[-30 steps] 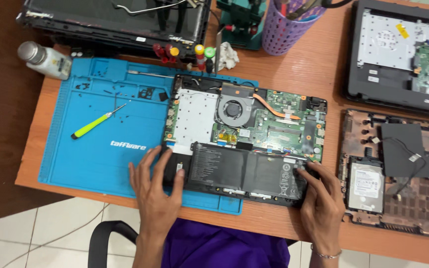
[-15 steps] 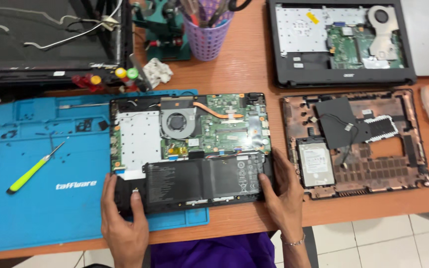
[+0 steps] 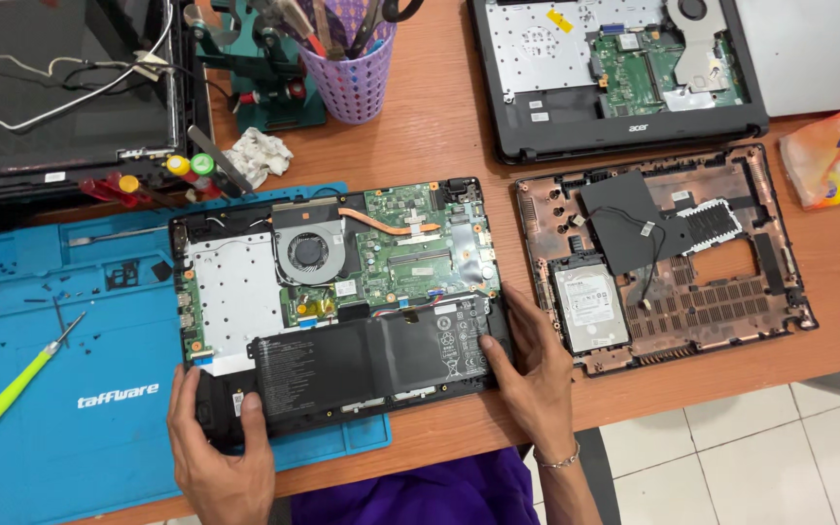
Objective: The person installs a battery into a laptop chassis, connects the internal cables by hand, and then positions a fan assembly and wires it into the motherboard.
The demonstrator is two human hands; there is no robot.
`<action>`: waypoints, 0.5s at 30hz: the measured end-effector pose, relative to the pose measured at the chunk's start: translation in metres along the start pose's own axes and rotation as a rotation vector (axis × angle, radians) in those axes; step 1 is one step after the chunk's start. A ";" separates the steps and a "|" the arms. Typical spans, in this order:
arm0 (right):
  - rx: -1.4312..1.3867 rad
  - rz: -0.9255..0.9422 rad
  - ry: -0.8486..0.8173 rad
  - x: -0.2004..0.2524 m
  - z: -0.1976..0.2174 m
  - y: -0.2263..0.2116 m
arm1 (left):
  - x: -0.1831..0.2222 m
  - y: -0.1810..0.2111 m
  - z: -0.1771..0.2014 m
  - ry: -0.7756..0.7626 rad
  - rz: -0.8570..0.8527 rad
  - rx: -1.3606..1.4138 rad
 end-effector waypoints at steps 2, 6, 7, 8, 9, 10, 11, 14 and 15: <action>0.005 -0.007 0.010 0.001 0.000 -0.001 | 0.000 0.004 0.001 0.038 -0.056 -0.062; 0.098 0.053 0.025 0.006 0.007 -0.006 | 0.001 0.017 0.006 0.173 -0.232 -0.147; 0.047 0.055 0.057 0.005 0.012 -0.004 | -0.001 0.016 0.003 0.161 -0.224 -0.147; -0.006 0.051 0.087 0.005 0.016 0.000 | -0.001 0.014 0.002 0.145 -0.215 -0.153; -0.059 0.047 0.117 0.006 0.021 0.004 | -0.002 0.012 0.001 0.128 -0.206 -0.159; -0.030 0.037 0.148 0.007 0.026 0.007 | -0.004 0.012 -0.005 0.130 -0.201 -0.089; -0.001 0.025 0.178 0.009 0.032 0.010 | -0.006 0.013 -0.015 0.130 -0.196 -0.018; 0.013 -0.040 0.175 0.010 0.049 0.020 | -0.009 0.028 -0.036 0.024 -0.210 0.061; 0.004 -0.065 0.157 0.009 0.053 0.021 | -0.009 0.038 -0.043 -0.027 -0.221 0.064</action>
Point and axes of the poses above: each hand's wrist, its own x-axis away from the middle knuckle, its own z-axis out of the back of the hand, y = z × x, the point moved 7 cm from there along -x, towards the middle knuckle, and after that the axes turned 4 degrees about -x, right-handed, at the moved point
